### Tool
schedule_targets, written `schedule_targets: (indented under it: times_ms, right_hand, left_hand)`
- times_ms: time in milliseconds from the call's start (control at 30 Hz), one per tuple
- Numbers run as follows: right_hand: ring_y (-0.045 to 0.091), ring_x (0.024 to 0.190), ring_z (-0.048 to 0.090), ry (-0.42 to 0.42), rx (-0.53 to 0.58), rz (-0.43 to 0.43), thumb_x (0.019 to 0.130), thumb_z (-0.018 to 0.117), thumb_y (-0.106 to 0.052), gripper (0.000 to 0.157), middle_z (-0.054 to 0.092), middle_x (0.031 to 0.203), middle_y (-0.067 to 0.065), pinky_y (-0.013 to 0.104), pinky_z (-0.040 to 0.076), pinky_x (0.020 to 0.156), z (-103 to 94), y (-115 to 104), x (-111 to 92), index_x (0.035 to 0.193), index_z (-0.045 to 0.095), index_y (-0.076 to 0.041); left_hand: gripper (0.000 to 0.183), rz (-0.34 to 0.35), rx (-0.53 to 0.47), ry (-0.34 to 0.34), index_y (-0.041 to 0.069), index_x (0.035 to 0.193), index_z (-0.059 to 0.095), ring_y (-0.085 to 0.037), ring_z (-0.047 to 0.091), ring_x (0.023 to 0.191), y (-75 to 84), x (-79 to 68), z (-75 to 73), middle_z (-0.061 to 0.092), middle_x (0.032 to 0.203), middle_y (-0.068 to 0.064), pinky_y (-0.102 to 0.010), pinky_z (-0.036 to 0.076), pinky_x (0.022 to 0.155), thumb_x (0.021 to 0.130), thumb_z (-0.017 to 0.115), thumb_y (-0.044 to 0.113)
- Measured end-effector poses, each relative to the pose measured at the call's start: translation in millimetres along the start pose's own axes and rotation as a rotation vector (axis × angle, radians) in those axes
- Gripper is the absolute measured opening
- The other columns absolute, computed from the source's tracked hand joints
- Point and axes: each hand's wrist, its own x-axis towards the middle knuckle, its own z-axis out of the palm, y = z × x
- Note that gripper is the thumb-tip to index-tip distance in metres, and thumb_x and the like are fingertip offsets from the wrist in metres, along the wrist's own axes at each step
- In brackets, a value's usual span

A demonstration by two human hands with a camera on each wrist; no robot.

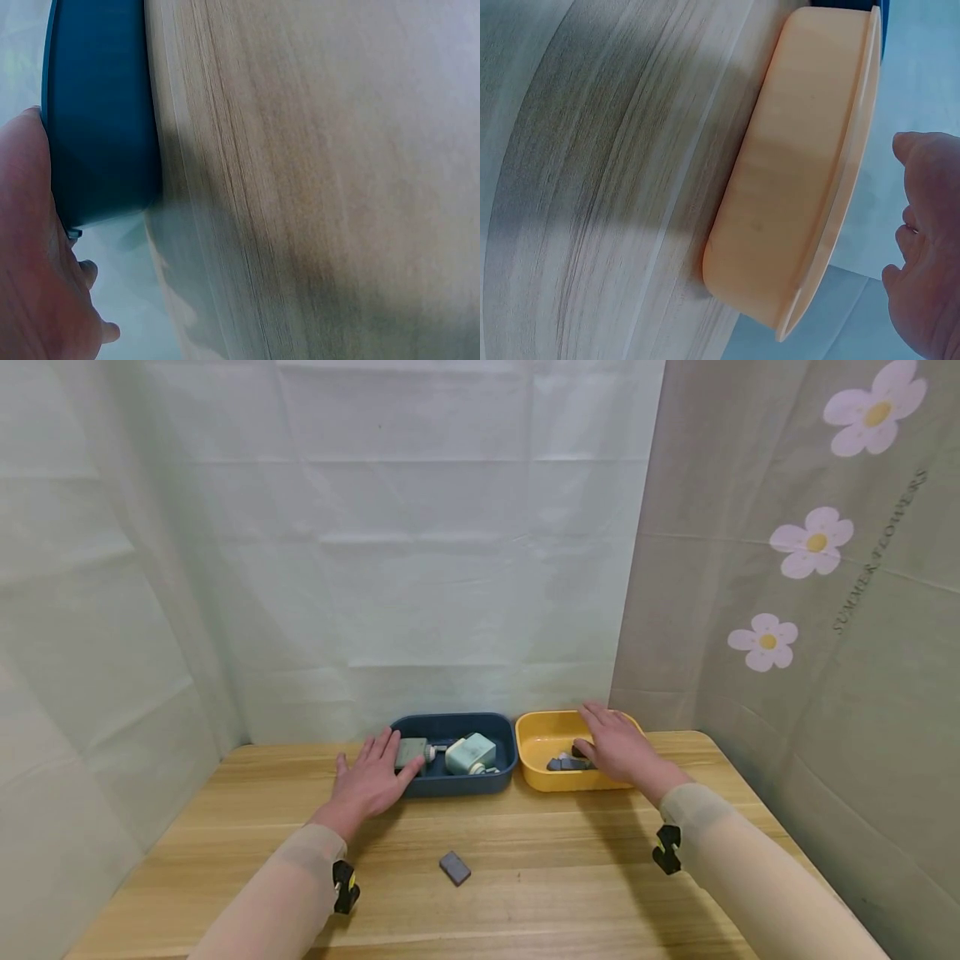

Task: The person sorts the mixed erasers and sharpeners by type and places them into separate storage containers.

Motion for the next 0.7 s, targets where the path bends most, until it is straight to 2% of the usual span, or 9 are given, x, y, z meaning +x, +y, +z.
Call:
schedule_targets:
  times_ms: [267,700]
  right_hand:
    - [0.047,0.160,0.035,-0.022,-0.011,0.000,0.115,0.063,-0.028,0.069,0.037,0.172,0.030,0.066,0.027,0.128,0.2,-3.3,-0.5,0.165,0.037,0.012]
    - [0.045,0.159,0.038,-0.004,-0.012,-0.043,0.114,0.066,-0.029,0.071,0.039,0.171,0.029,0.066,0.029,0.127,0.8,-12.9,-2.5,0.166,0.037,0.011]
  left_hand:
    - [0.098,0.000,0.006,0.000,0.004,0.177,0.016,-0.048,0.012,0.167,0.5,-0.4,-0.5,0.013,0.183,-0.020,-0.084,-0.002,0.122,0.112,0.031,0.075]
    - [0.100,0.002,0.010,0.001,0.004,0.177,0.017,-0.048,0.012,0.167,-1.0,0.7,1.0,0.013,0.183,-0.020,-0.084,-0.002,0.122,0.110,0.028,0.078]
